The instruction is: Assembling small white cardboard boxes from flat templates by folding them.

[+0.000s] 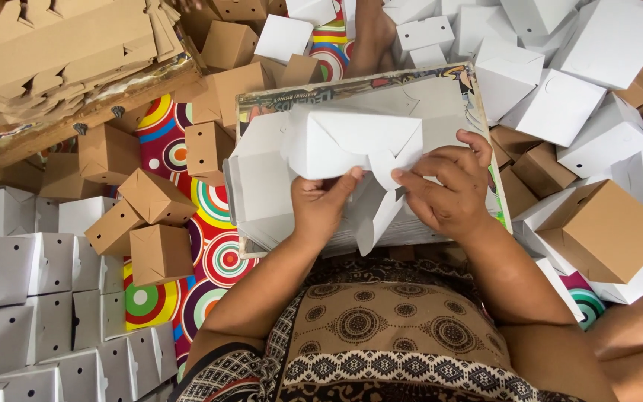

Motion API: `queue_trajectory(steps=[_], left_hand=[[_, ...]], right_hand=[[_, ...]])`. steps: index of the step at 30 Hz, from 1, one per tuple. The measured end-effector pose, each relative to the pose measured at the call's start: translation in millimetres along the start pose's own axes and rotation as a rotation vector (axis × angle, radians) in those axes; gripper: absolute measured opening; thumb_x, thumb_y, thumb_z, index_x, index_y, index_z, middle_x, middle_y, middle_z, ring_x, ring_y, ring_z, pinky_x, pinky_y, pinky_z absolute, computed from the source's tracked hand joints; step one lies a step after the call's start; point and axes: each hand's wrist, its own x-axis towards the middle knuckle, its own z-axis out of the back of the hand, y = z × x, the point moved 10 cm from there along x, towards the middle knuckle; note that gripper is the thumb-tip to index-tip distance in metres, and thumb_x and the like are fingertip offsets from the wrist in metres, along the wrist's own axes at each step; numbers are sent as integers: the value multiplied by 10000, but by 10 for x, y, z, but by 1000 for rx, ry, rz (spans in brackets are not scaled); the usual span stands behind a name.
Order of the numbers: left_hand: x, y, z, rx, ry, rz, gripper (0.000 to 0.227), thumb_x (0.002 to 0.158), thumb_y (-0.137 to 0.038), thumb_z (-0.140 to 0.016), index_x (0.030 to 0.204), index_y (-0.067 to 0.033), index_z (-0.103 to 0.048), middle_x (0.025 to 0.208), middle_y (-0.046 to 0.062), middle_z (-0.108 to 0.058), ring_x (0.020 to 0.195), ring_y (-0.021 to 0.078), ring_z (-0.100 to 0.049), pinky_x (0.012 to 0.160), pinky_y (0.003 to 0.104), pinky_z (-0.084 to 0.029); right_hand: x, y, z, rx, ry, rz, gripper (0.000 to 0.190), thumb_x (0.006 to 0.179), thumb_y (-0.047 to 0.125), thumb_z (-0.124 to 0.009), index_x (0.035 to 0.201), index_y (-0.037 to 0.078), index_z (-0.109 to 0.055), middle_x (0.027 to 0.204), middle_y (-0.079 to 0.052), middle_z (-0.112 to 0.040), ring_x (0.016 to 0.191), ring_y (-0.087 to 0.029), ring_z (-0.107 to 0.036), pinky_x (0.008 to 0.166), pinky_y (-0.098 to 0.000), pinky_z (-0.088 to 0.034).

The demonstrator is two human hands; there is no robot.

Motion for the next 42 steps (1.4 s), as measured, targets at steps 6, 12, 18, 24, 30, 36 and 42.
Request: queue_trajectory(steps=[6, 12, 18, 24, 30, 36, 42], left_hand=[[-170, 342, -145, 74, 75, 46, 539, 845, -60, -849, 1315, 80, -626, 1189, 234, -713, 1118, 244, -606, 932, 450, -565], [-230, 476, -136, 61, 118, -2, 598, 885, -2, -788, 1424, 48, -535, 1324, 200, -659, 1234, 252, -542, 1069, 474, -494], [-245, 392, -117, 111, 315, -88, 638, 862, -53, -798, 1432, 44, -527, 1393, 187, -613, 1307, 299, -526, 1046, 493, -521], [-425, -816, -835, 432, 741, -341, 595, 969, -136, -669, 1515, -19, -463, 1538, 200, -490, 1436, 377, -414, 1113, 536, -437], [-422, -697, -751, 968, 887, -360, 491, 818, -206, -769, 1257, -11, -666, 1347, 157, -676, 1263, 318, -632, 1009, 423, -521], [-190, 96, -283, 1475, 988, -460, 536, 802, -200, -714, 1320, -95, -630, 1399, 50, -637, 1378, 316, -511, 1134, 502, -369], [-121, 334, -212, 1578, 948, -513, 473, 789, -147, -702, 1261, -167, -674, 1350, -25, -665, 1310, 247, -558, 1131, 509, -343]], right_hand=[[-93, 31, -4, -70, -95, 11, 176, 938, 97, -736, 1000, 202, -863, 866, 14, -670, 885, -224, -584, 1048, -568, -400], [-47, 53, -5, -67, -116, -7, 146, 949, 118, -769, 1034, 205, -850, 975, -9, -714, 926, -221, -605, 1014, -532, -426], [115, 146, 166, -161, -162, 8, 116, 906, 121, -822, 1010, 173, -824, 1007, -28, -748, 880, -234, -638, 927, -490, -494], [361, -381, 337, -37, -64, -299, 116, 938, 78, -756, 1016, 141, -816, 864, -24, -718, 754, -245, -659, 783, -393, -511], [-102, -1608, -433, 68, 563, -772, 171, 826, 228, -680, 836, 102, -797, 764, -19, -720, 659, -236, -636, 605, -352, -488], [-666, -2174, -1005, 300, 825, -1033, 246, 765, 200, -629, 848, 38, -795, 671, -40, -688, 636, -178, -588, 657, -304, -511], [-719, -2100, -973, 497, 776, -1132, 263, 766, 179, -628, 872, 34, -820, 684, -21, -698, 650, -111, -608, 683, -237, -516]])
